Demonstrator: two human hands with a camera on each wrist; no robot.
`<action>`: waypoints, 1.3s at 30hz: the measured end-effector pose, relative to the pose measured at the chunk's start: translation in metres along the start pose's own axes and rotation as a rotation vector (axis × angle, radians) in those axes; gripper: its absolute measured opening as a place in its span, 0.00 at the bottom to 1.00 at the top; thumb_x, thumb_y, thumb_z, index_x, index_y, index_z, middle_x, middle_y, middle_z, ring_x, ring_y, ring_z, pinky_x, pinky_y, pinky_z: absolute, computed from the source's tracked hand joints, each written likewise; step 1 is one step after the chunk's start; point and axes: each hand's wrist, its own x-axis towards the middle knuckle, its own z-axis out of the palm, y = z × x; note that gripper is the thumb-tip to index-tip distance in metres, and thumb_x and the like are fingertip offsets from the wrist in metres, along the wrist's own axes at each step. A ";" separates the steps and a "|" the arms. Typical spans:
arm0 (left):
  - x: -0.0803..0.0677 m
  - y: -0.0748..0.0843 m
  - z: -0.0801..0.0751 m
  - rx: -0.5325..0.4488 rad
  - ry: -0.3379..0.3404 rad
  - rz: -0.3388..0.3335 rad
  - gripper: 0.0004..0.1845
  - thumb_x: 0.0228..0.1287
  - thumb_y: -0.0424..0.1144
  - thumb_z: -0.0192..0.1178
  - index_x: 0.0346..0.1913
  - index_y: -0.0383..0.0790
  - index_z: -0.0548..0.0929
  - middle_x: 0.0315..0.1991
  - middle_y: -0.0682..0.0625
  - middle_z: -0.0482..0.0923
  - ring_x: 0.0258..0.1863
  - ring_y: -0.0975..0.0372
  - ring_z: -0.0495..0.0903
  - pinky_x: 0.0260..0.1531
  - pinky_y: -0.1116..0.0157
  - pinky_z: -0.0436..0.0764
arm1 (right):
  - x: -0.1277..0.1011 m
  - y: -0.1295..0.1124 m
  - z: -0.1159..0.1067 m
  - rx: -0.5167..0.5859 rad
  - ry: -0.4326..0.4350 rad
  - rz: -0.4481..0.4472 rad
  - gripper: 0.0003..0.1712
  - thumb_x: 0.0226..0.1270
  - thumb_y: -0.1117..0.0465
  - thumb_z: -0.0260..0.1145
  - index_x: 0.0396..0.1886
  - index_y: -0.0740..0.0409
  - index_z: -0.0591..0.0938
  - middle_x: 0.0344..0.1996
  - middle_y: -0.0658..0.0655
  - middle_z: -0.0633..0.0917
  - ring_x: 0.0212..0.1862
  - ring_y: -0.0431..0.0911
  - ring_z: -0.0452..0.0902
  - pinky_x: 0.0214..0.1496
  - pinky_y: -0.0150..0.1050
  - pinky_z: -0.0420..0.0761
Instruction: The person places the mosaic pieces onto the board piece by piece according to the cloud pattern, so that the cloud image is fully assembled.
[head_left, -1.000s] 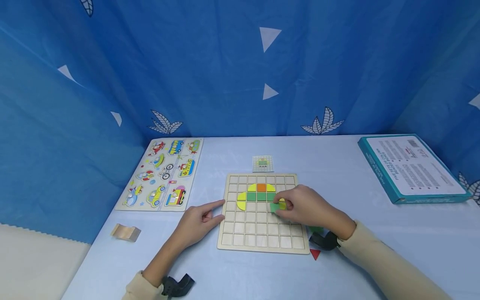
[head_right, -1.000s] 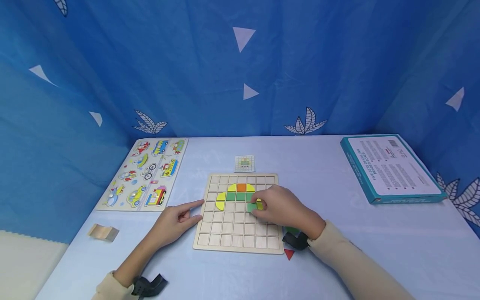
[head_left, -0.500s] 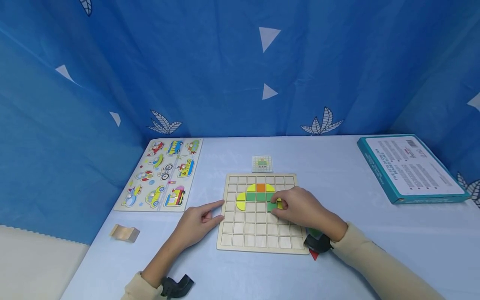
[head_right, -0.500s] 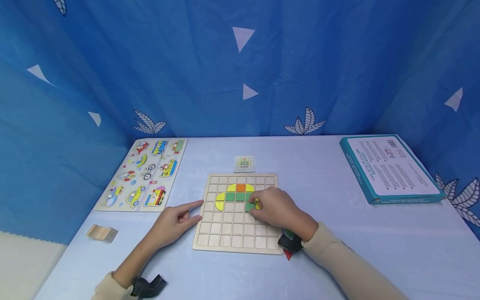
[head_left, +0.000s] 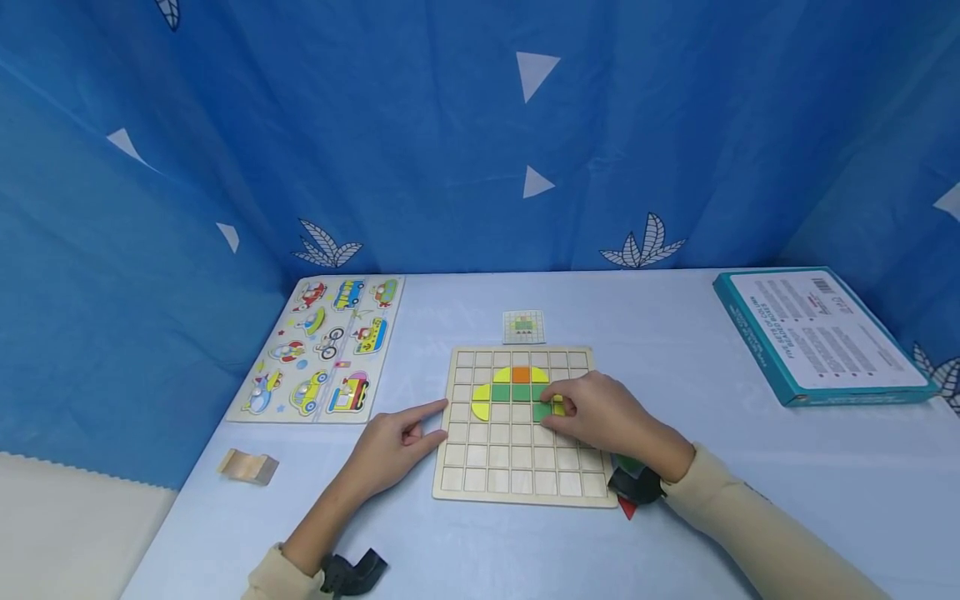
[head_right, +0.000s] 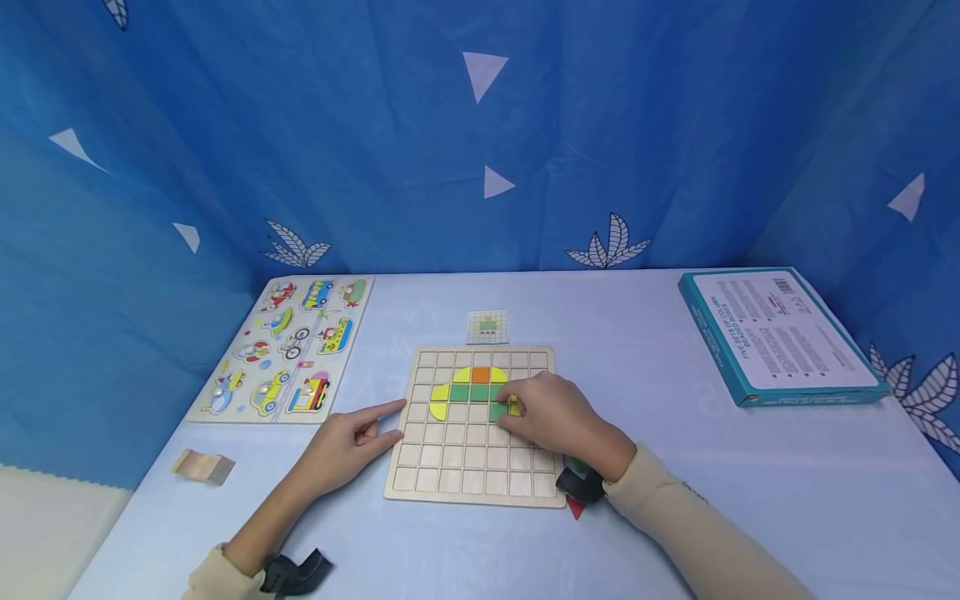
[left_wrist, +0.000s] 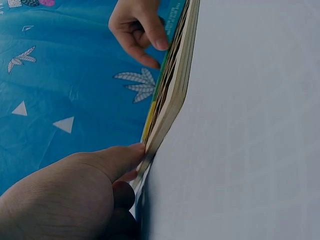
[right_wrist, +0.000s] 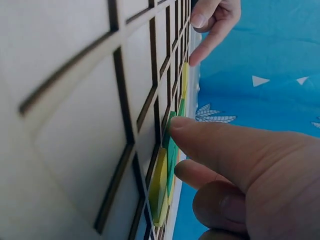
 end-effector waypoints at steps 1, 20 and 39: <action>0.000 0.000 0.000 -0.001 0.000 0.002 0.24 0.65 0.49 0.71 0.64 0.54 0.84 0.14 0.62 0.64 0.15 0.69 0.61 0.22 0.69 0.63 | 0.000 0.000 -0.001 0.001 0.000 0.005 0.16 0.58 0.52 0.80 0.46 0.49 0.90 0.12 0.43 0.70 0.17 0.38 0.66 0.21 0.33 0.60; 0.000 -0.002 0.001 0.007 0.006 0.005 0.24 0.65 0.50 0.72 0.64 0.55 0.84 0.14 0.62 0.64 0.15 0.69 0.61 0.21 0.69 0.63 | -0.018 -0.002 -0.036 0.048 -0.005 0.004 0.13 0.63 0.57 0.77 0.47 0.51 0.91 0.12 0.44 0.66 0.17 0.40 0.62 0.19 0.32 0.57; 0.000 0.000 0.000 -0.002 0.004 0.001 0.24 0.65 0.49 0.72 0.63 0.54 0.84 0.14 0.62 0.64 0.15 0.69 0.61 0.20 0.69 0.62 | -0.068 0.039 -0.041 0.041 0.009 0.068 0.14 0.63 0.55 0.77 0.48 0.49 0.90 0.13 0.41 0.67 0.16 0.38 0.63 0.20 0.32 0.64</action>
